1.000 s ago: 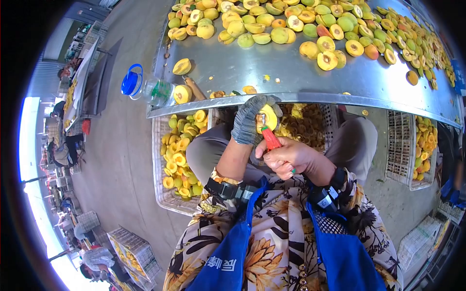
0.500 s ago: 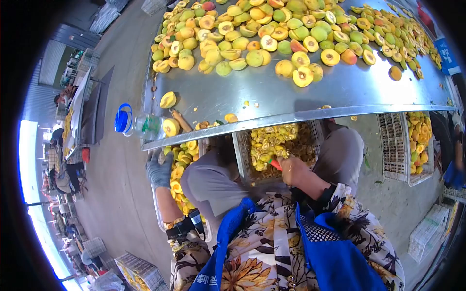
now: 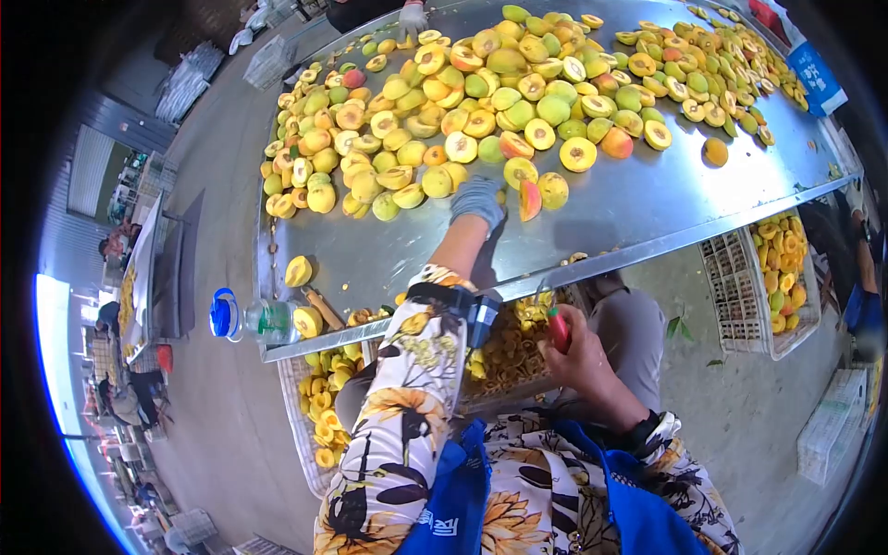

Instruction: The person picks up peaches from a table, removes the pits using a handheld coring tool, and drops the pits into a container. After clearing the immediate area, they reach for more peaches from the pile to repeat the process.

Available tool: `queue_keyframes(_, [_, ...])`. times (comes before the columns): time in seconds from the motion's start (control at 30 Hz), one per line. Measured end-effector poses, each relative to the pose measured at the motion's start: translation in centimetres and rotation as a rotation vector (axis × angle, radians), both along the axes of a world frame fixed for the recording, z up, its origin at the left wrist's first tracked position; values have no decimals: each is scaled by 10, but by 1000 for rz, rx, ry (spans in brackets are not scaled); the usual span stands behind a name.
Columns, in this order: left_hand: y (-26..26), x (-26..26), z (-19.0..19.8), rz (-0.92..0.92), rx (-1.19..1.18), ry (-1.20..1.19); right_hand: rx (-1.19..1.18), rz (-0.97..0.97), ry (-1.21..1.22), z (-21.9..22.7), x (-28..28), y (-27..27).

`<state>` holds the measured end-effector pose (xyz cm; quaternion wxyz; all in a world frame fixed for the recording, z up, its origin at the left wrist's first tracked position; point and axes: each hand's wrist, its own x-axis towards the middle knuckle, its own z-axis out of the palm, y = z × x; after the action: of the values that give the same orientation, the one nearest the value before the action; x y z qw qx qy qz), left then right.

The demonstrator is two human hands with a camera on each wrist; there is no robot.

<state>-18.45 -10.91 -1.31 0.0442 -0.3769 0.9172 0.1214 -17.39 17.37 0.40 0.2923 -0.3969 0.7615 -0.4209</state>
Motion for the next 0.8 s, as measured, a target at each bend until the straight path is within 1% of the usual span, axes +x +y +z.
queue_keyframes(0.03, [-4, 15, -7, -46, 19, 153, 1, 2, -11, 2, -1, -1])
queue_keyframes(0.07, [-1, 32, -2, -38, 18, 141, -31, -2, -20, 3, -2, -4])
queue_keyframes(0.13, [12, 72, 16, 524, 1073, 839, -73, 2, -46, 3, -1, -16])
queue_keyframes(0.2, [35, 116, 20, 450, 1572, 1295, -209, 65, 16, 0, 8, -25])
queue_keyframes(0.23, [48, 133, 26, 554, 1706, 1353, -310, 87, -25, -3, 14, -32])
queue_keyframes(0.27, [60, 139, 33, 214, 1570, 1382, -301, 101, -41, -2, 22, -38])
queue_keyframes(0.33, [67, 165, -5, 648, 1553, 1411, -210, 220, 7, 7, 39, -46])
queue_keyframes(0.37, [73, 172, -9, 659, 1551, 1417, -154, 251, 22, 12, 47, -49])
queue_keyframes(0.43, [88, 184, -18, 471, 1316, 1440, -98, 282, -8, 16, 60, -52])
queue_keyframes(0.47, [93, 187, -21, 474, 1324, 1440, -48, 299, -31, 17, 64, -51])
queue_keyframes(0.53, [104, 190, -26, 509, 1335, 1548, -69, 276, -24, 13, 70, -48])
queue_keyframes(0.57, [121, 183, 1, 582, 1280, 1632, -63, 264, -32, 10, 72, -46])
queue_keyframes(0.6, [127, 180, 6, 579, 1289, 1635, -58, 251, -39, 10, 72, -45])
queue_keyframes(0.67, [134, 177, 10, 529, 1118, 1597, -56, 233, -46, 13, 74, -42])
queue_keyframes(0.7, [137, 174, 13, 525, 1128, 1597, -61, 219, -58, 15, 75, -41])
queue_keyframes(0.77, [141, 171, 17, 450, 994, 1541, -52, 211, -47, 14, 78, -38])
queue_keyframes(0.8, [141, 172, 17, 452, 999, 1542, -46, 210, -43, 13, 80, -37])
